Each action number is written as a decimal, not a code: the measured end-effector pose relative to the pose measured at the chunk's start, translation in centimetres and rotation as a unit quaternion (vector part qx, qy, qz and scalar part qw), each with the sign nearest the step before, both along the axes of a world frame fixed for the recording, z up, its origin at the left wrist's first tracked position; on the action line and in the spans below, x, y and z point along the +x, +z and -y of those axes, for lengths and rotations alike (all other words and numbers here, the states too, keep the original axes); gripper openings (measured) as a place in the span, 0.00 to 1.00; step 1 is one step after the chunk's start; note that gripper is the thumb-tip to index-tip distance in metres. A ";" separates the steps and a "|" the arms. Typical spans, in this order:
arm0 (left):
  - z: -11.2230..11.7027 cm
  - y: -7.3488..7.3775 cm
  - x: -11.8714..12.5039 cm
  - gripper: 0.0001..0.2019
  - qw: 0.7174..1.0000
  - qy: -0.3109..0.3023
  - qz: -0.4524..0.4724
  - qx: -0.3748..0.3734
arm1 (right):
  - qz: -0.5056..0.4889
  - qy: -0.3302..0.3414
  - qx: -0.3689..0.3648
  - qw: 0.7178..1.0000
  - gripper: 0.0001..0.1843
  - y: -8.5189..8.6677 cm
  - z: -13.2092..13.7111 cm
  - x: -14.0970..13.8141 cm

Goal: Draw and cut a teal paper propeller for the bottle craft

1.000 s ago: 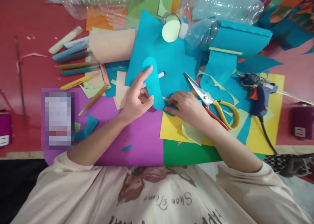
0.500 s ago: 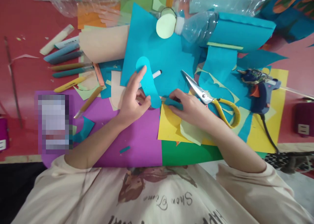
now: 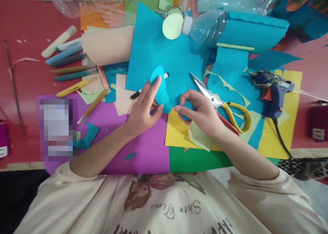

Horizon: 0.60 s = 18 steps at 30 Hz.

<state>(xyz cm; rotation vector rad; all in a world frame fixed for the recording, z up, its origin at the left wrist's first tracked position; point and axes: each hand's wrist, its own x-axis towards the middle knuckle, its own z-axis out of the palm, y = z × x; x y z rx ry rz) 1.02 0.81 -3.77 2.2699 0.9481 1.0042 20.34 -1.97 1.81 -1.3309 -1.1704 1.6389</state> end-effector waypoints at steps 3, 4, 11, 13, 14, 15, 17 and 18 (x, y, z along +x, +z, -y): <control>0.5 0.2 0.2 0.31 1.000 0.001 -0.016 0.014 | -0.088 0.009 -0.008 0.996 0.15 -0.2 0.1 -0.1; 0.7 0.2 0.3 0.31 1.000 0.002 -0.023 0.021 | -0.117 0.015 -0.016 0.993 0.13 -0.3 0.2 -0.1; 0.9 0.5 0.3 0.33 0.998 -0.003 -0.059 0.037 | -0.188 0.044 -0.077 0.978 0.16 -0.7 0.8 -0.6; 0.9 0.6 0.3 0.33 0.997 0.000 -0.069 0.042 | -0.188 0.024 -0.082 0.978 0.22 -0.7 0.8 -0.8; 0.9 0.6 0.3 0.34 0.996 0.000 -0.073 0.045 | -0.188 0.015 -0.084 0.978 0.24 -0.7 0.8 -0.8; 1.0 0.6 0.3 0.33 0.996 -0.001 -0.076 0.049 | -0.188 0.010 -0.086 0.978 0.25 -0.7 0.8 -0.8; 1.0 0.6 0.4 0.33 0.995 -0.004 -0.079 0.058 | -0.186 0.009 -0.093 0.978 0.25 -0.7 0.7 -0.8; 1.0 0.6 0.4 0.32 0.995 -0.005 -0.080 0.063 | -0.186 0.009 -0.095 0.978 0.25 -0.7 0.7 -0.8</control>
